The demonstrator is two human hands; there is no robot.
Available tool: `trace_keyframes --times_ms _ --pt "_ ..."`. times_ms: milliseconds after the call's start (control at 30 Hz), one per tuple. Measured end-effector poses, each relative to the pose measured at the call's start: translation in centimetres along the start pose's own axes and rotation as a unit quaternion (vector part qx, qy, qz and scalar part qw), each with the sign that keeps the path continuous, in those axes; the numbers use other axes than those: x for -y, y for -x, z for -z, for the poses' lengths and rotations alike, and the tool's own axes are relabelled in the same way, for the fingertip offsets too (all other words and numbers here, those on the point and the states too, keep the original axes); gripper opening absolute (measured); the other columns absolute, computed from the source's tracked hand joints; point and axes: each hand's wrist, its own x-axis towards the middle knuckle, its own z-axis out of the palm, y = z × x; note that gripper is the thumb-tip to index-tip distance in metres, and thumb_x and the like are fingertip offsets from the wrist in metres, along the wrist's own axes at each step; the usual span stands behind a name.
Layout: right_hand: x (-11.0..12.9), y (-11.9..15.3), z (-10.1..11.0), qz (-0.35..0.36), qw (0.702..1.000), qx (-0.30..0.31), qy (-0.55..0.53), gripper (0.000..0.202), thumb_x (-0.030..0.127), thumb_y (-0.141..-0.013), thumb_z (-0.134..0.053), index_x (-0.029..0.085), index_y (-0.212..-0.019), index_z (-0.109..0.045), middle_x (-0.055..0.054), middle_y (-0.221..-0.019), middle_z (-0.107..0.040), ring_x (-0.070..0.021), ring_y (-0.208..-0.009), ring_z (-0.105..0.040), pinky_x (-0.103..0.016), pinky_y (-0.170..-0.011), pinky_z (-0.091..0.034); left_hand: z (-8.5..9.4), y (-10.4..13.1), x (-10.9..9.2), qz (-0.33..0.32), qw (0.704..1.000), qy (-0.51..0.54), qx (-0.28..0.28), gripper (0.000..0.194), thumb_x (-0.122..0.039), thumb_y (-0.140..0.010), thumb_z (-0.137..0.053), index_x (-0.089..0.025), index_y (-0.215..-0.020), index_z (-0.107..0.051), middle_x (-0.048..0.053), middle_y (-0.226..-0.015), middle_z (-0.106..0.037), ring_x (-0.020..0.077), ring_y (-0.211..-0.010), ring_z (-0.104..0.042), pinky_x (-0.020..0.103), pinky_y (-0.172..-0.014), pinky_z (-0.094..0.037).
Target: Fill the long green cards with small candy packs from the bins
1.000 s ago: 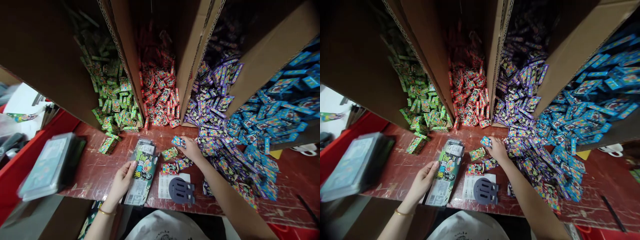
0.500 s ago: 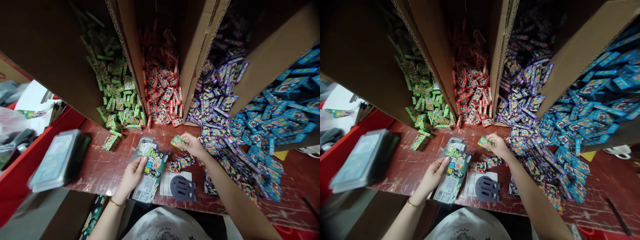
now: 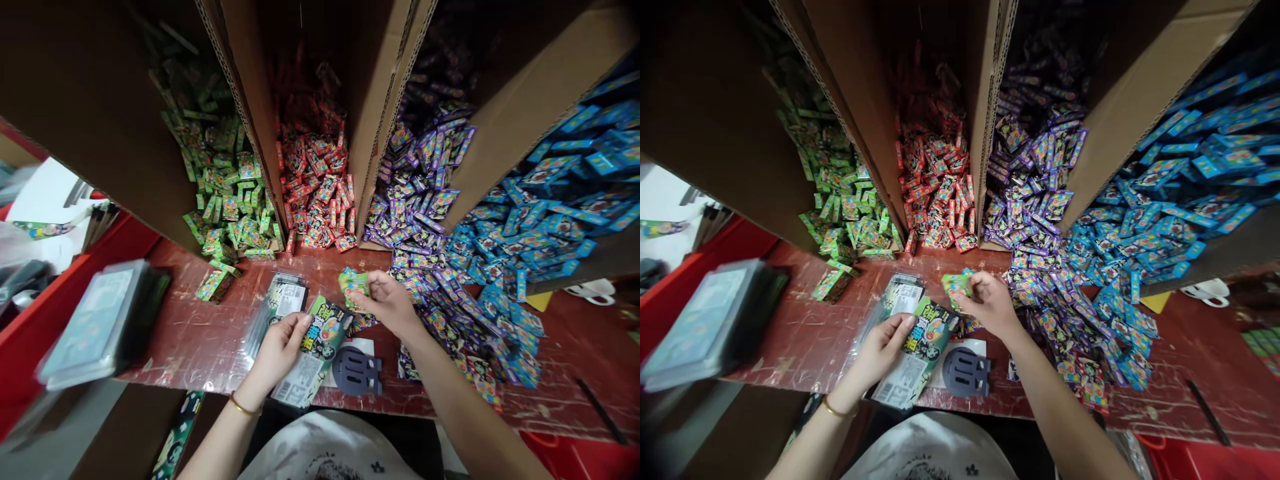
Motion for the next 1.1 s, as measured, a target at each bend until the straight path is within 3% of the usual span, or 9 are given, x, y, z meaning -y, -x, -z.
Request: trace_keyframes --times_ms 100,233,333,467,600,767,833,933,1100 --pt "0.6 0.3 -0.2 0.042 0.998 -0.044 0.018 0.025 0.036 -0.073 -0.069 0.022 -0.070 -0.048 -0.001 -0.076 -0.064 -0.0160 -0.065 -0.058 -0.029 -0.061 -0.048 -0.4 0.2 -0.1 -0.005 1.000 -0.013 0.015 0.034 -0.044 -0.088 -0.043 -0.016 -0.079 -0.060 0.000 -0.065 -0.058 0.0148 -0.063 -0.051 0.023 -0.061 -0.040" --pt "0.2 0.4 -0.4 0.130 0.987 -0.045 0.087 0.022 0.034 -0.072 -0.070 0.021 -0.070 -0.051 -0.004 -0.091 -0.058 -0.0201 -0.088 -0.058 -0.034 -0.080 -0.047 -0.7 0.4 -0.5 -0.013 1.000 -0.011 0.023 0.033 -0.042 -0.089 -0.042 -0.016 -0.081 -0.061 0.000 -0.066 -0.058 0.0148 -0.063 -0.051 0.023 -0.061 -0.040" --pt "-0.6 0.7 0.2 0.119 0.983 -0.008 0.141 0.014 0.032 -0.083 -0.059 0.023 -0.093 -0.060 -0.006 -0.105 -0.059 -0.0219 -0.101 -0.056 -0.037 -0.092 -0.042 -0.6 0.4 -0.6 -0.022 1.000 -0.013 0.007 0.033 -0.041 -0.089 -0.041 -0.016 -0.081 -0.061 0.000 -0.066 -0.058 0.0143 -0.061 -0.050 0.023 -0.060 -0.039" --pt "-1.1 1.1 1.3 0.063 0.987 0.059 0.137 0.040 0.031 -0.084 -0.059 0.028 -0.122 -0.052 -0.005 -0.120 -0.059 -0.0218 -0.110 -0.055 -0.039 -0.096 -0.042 -0.7 0.3 -0.4 -0.023 0.999 -0.037 0.016 0.034 -0.042 -0.089 -0.041 -0.016 -0.079 -0.061 -0.001 -0.062 -0.055 0.0140 -0.059 -0.048 0.023 -0.057 -0.037" --pt "-1.1 1.2 1.3 0.078 0.977 0.112 0.162 0.019 0.035 -0.085 -0.058 0.026 -0.096 -0.070 -0.005 -0.105 -0.065 -0.0210 -0.100 -0.060 -0.039 -0.091 -0.046 -0.9 -0.1 -0.3 -0.013 1.000 0.005 0.021 0.035 -0.043 -0.089 -0.041 -0.016 -0.080 -0.061 -0.001 -0.065 -0.059 0.0143 -0.061 -0.051 0.022 -0.059 -0.039" --pt "-0.9 1.1 0.7 0.116 0.967 0.180 0.141 0.025 0.037 -0.089 -0.051 0.023 -0.082 -0.071 -0.005 -0.106 -0.063 -0.0178 -0.100 -0.059 -0.036 -0.089 -0.047 -0.3 -0.2 -0.3 -0.001 0.999 0.035 0.025 0.035 -0.045 -0.088 -0.043 -0.015 -0.080 -0.061 0.000 -0.067 -0.061 0.0142 -0.062 -0.052 0.023 -0.062 -0.041" --pt "-1.5 0.0 1.2 0.118 0.965 0.128 0.194 0.029 0.036 -0.091 -0.046 0.022 -0.081 -0.069 -0.005 -0.106 -0.063 -0.0177 -0.102 -0.058 -0.035 -0.089 -0.047 0.4 0.1 0.0 0.013 0.999 0.030 0.017 0.036 -0.046 -0.087 -0.043 -0.015 -0.080 -0.061 0.000 -0.068 -0.061 0.0148 -0.063 -0.053 0.023 -0.063 -0.042" --pt "-3.6 -3.2 2.4 0.025 0.937 -0.035 0.346 0.023 0.031 -0.090 -0.046 0.018 -0.092 -0.065 -0.010 -0.103 -0.063 -0.0190 -0.093 -0.061 -0.035 -0.083 -0.049 1.6 0.4 0.8 0.045 0.999 0.026 -0.010 0.038 -0.050 -0.085 -0.045 -0.015 -0.081 -0.061 0.002 -0.071 -0.064 0.0169 -0.067 -0.056 0.025 -0.064 -0.044" --pt "-7.6 -7.2 2.4 -0.067 0.891 -0.038 0.447 0.041 0.021 -0.046 -0.085 0.015 -0.080 -0.063 -0.013 -0.096 -0.064 -0.0316 -0.097 -0.057 -0.043 -0.083 -0.045 2.8 0.3 1.7 0.061 0.997 0.040 -0.020 0.044 -0.055 -0.081 -0.048 -0.014 -0.086 -0.064 0.004 -0.076 -0.068 0.0195 -0.070 -0.060 0.027 -0.067 -0.047"
